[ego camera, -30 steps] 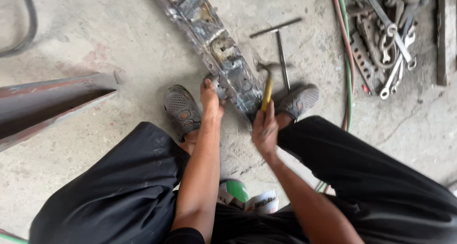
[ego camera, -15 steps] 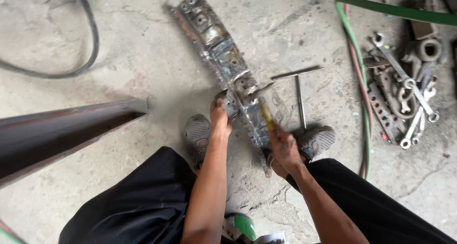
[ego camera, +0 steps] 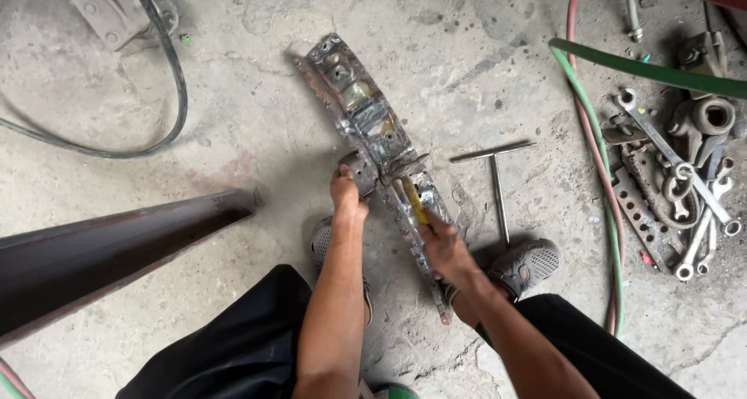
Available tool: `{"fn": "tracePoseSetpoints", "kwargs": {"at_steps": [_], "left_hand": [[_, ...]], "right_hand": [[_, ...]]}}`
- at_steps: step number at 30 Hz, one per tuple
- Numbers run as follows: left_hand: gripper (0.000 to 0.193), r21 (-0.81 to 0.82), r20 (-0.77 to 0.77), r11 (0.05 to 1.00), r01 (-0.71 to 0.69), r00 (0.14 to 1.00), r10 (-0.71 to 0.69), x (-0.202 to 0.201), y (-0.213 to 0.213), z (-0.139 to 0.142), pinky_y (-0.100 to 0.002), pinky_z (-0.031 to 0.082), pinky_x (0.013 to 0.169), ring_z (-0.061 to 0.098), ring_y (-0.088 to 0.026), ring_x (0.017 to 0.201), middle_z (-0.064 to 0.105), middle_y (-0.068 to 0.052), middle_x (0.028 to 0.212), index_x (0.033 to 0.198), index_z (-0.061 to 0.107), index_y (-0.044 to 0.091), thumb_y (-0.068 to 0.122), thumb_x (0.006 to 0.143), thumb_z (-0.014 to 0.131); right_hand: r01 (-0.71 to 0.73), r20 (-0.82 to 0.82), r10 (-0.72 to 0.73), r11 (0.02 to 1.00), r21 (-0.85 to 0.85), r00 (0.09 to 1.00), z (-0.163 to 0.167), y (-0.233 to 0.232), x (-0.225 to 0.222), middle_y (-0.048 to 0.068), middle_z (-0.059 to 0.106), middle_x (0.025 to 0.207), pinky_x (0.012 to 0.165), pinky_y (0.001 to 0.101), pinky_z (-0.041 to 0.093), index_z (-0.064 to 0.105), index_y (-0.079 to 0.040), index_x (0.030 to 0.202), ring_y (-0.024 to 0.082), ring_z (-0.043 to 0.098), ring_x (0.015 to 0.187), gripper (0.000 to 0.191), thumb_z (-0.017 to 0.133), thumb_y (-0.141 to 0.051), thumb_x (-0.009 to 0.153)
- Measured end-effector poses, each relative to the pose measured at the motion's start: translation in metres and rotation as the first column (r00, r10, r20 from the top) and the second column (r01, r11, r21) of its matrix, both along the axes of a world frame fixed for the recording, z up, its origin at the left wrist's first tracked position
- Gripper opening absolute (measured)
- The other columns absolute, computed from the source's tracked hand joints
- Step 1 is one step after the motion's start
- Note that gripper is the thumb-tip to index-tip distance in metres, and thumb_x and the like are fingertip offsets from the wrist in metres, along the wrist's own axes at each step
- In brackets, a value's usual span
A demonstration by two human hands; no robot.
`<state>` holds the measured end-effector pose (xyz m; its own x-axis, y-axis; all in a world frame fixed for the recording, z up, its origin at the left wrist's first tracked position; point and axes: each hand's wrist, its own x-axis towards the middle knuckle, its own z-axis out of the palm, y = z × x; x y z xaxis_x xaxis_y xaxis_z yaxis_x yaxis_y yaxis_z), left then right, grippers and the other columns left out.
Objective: The person carries a rusty metal reinforcement bar from a disassembled car and holds it against the vehicle to check its fit. They then sit on the workshop floor and hammer the bar, using a metal block as support, to straighten and reshape it.
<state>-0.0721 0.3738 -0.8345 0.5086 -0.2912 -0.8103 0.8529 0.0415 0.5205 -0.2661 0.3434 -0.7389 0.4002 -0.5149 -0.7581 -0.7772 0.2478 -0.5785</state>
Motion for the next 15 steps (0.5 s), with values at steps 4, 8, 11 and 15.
{"fn": "tracePoseSetpoints", "kwargs": {"at_steps": [4,8,11,15], "left_hand": [[0.027,0.058,0.297,0.996,0.069,0.951,-0.083,0.02,-0.011,-0.018,-0.045,0.054,0.084,0.06,-0.02,0.1,0.067,-0.006,0.114,0.127,0.065,0.007,0.031,0.118,0.055],[0.023,0.099,0.042,0.994,0.039,0.998,-0.043,0.03,-0.017,-0.022,-0.048,0.053,0.074,0.062,-0.021,0.094,0.066,-0.002,0.107,0.122,0.061,0.014,0.028,0.109,0.049],[0.023,0.122,-0.026,0.991,0.047,0.999,-0.044,0.034,-0.015,-0.012,-0.051,0.051,0.066,0.064,-0.022,0.09,0.065,0.0,0.102,0.118,0.058,0.019,0.026,0.102,0.044],[0.03,0.031,0.069,0.999,0.043,0.997,-0.045,0.039,-0.015,-0.006,-0.048,0.055,0.067,0.069,-0.023,0.09,0.071,-0.005,0.108,0.124,0.063,0.014,0.034,0.108,0.047]], "right_hand": [[0.18,0.043,-0.177,0.981,-0.077,0.983,-0.015,-0.011,0.008,0.009,0.064,0.067,0.03,0.036,0.042,0.046,-0.02,0.152,0.016,0.048,0.038,0.048,0.037,-0.033,0.106],[0.057,0.143,-0.056,0.998,0.001,0.988,-0.035,-0.016,0.011,0.009,0.06,0.061,0.032,0.0333,0.042,0.043,-0.011,0.153,0.015,0.047,0.037,0.051,0.041,-0.03,0.105],[0.033,0.17,-0.033,0.999,0.0,0.985,-0.041,-0.021,0.016,0.007,0.058,0.058,0.034,0.0316,0.041,0.044,-0.006,0.153,0.013,0.047,0.038,0.054,0.044,-0.028,0.104],[0.347,0.196,-0.32,0.93,-0.124,0.927,-0.047,-0.02,0.037,0.006,0.059,0.06,0.031,0.0306,0.038,0.039,-0.005,0.153,0.011,0.046,0.039,0.055,0.043,-0.028,0.104]]}}
